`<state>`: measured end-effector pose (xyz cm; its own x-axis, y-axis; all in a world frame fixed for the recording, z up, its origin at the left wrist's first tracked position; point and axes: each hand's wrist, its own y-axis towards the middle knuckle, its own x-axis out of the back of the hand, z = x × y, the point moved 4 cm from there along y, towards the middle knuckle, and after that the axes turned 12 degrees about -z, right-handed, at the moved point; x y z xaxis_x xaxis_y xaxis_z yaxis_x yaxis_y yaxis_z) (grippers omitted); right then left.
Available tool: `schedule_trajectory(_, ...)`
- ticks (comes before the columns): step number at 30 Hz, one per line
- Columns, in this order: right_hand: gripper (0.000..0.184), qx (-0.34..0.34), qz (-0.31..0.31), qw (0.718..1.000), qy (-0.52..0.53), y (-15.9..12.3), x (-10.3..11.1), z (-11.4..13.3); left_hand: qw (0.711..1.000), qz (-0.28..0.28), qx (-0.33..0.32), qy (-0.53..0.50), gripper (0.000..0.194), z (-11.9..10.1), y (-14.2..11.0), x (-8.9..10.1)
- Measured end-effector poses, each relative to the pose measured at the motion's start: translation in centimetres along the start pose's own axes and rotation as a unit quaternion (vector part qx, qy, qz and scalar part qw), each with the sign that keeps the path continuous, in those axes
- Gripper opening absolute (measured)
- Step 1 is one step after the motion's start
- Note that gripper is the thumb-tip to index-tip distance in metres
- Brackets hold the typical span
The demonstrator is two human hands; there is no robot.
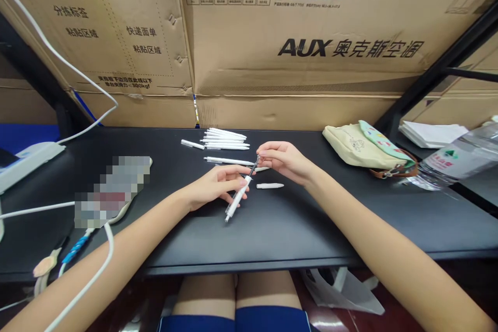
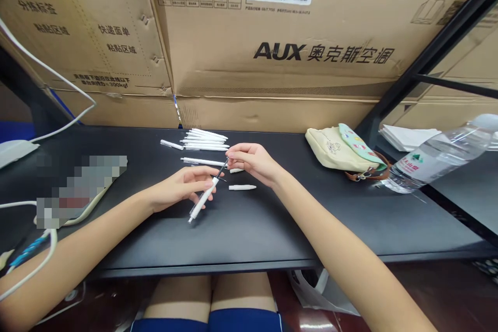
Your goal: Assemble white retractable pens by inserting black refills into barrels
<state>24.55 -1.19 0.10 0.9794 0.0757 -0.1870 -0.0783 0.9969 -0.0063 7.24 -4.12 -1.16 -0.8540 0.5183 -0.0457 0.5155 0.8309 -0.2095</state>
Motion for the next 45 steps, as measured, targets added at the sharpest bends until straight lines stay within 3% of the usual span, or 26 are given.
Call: schedule_trajectory(45,0.006,-0.028,0.026,0.998,0.043,0.1,-0.6,-0.9,0.999,0.034,-0.007,0.035,0.031,0.2,0.2,-0.1)
